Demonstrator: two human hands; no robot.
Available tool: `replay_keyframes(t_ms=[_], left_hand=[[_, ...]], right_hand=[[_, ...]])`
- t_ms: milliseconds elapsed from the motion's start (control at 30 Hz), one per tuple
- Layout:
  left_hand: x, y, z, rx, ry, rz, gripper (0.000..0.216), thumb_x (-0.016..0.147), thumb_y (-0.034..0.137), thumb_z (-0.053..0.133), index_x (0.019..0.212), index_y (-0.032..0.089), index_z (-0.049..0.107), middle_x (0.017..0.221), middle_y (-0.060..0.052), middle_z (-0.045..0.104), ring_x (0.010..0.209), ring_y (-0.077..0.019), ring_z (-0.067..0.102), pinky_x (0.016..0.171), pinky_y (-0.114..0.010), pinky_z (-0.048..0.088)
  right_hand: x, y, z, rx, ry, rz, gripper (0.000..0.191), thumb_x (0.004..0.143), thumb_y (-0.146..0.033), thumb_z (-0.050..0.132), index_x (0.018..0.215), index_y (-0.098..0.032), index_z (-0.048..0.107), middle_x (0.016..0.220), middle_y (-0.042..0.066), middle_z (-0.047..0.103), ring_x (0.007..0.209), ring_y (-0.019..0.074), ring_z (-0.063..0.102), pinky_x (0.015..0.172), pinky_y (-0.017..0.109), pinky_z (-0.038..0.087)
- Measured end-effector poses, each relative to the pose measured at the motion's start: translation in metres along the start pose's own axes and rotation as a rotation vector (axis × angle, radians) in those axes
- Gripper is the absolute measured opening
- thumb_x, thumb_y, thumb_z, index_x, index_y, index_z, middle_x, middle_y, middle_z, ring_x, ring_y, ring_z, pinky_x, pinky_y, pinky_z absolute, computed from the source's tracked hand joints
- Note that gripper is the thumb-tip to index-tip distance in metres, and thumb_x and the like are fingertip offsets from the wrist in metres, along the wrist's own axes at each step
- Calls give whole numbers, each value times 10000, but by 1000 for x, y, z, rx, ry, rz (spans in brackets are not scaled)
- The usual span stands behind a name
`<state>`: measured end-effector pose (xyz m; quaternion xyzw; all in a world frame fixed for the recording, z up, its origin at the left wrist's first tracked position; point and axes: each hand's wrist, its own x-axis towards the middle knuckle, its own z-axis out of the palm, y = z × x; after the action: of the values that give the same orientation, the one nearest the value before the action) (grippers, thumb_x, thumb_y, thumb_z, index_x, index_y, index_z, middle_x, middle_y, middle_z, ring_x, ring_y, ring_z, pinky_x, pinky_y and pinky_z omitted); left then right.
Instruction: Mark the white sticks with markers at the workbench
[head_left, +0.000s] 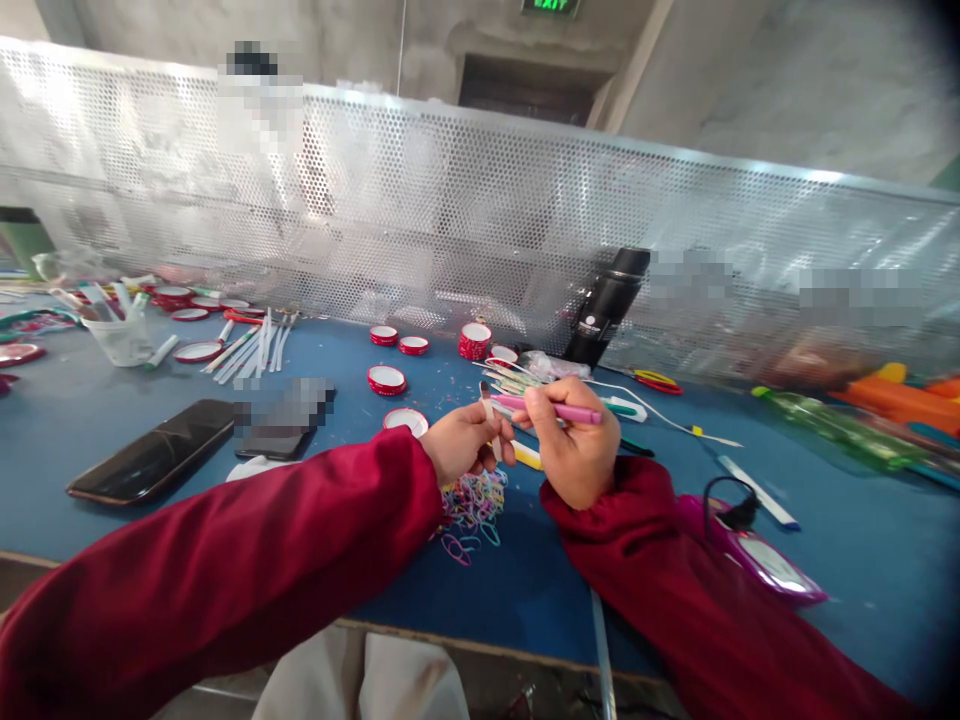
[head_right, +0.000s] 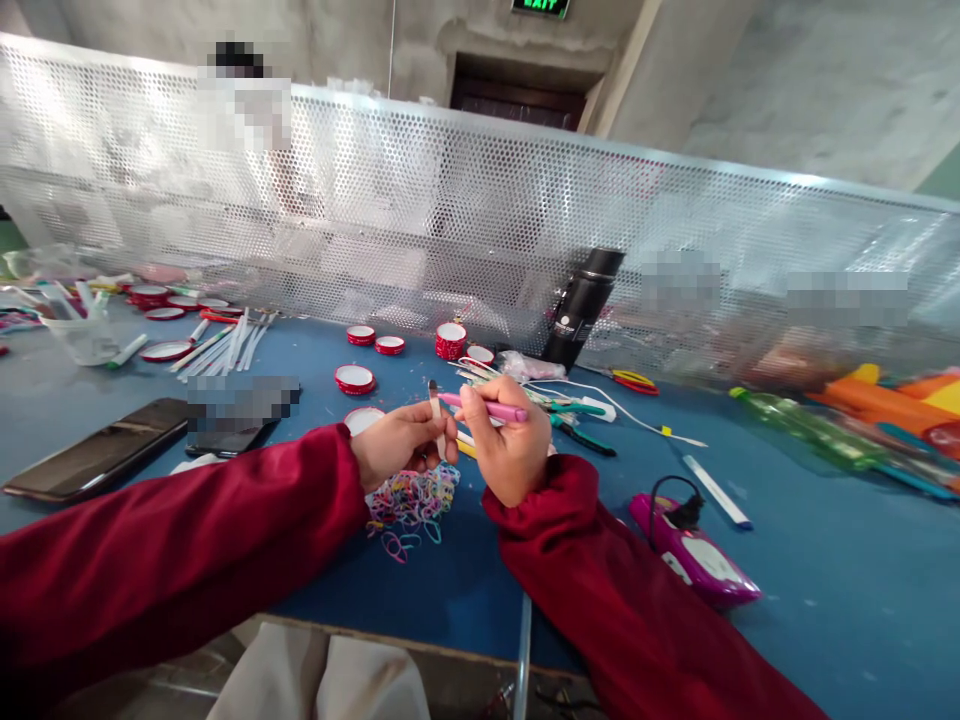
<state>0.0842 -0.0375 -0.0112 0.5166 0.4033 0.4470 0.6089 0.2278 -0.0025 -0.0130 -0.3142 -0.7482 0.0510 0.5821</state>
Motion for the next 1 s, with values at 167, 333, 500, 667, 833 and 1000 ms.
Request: replay_keyframes(t_ms=[167, 333, 500, 667, 833, 1000], left_hand=[[0, 0, 0, -3, 1, -13, 147, 890, 196, 407, 768, 158, 480, 597, 17, 569, 398, -40, 410, 415, -176, 265], [1, -2, -1, -1, -7, -15, 146, 890, 201, 405, 771, 160, 479, 607, 11, 578, 405, -43, 420, 419, -182, 258], [1, -2, -1, 0, -11, -8, 179, 916, 227, 376, 780, 160, 473, 624, 9, 573, 412, -42, 418, 418, -184, 249], [1, -3, -1, -9, -10, -9, 167, 904, 242, 406, 778, 160, 478, 617, 10, 572, 411, -43, 415, 419, -180, 254], [3, -5, -2, -11, -11, -7, 158, 898, 223, 404, 771, 162, 476, 610, 11, 572, 406, -44, 418, 415, -176, 259], [3, -6, -2, -7, -25, -7, 175, 909, 212, 378, 778, 159, 481, 613, 6, 576, 403, -43, 418, 408, -175, 254]], right_hand=[[0, 0, 0, 9, -16, 2, 152, 863, -328, 584, 753, -224, 577, 633, -18, 670, 560, 152, 628, 565, 292, 483], [0, 0, -1, -1, -33, -1, 162, 869, -332, 576, 740, -235, 577, 630, 3, 672, 575, 172, 629, 586, 323, 492], [-1, 2, -1, 36, -48, 18, 107, 863, -326, 581, 762, -290, 579, 656, 12, 679, 595, 204, 642, 582, 369, 513], [-1, 2, -2, 20, -54, 19, 100, 857, -304, 584, 757, -303, 577, 654, 5, 682, 589, 215, 643, 575, 381, 514], [-1, 1, -2, 30, -59, 19, 95, 860, -312, 586, 769, -286, 583, 665, 3, 681, 596, 200, 648, 586, 358, 510], [0, -1, -1, 2, -26, 12, 135, 861, -304, 592, 746, -236, 571, 647, -7, 671, 586, 167, 642, 591, 315, 488]])
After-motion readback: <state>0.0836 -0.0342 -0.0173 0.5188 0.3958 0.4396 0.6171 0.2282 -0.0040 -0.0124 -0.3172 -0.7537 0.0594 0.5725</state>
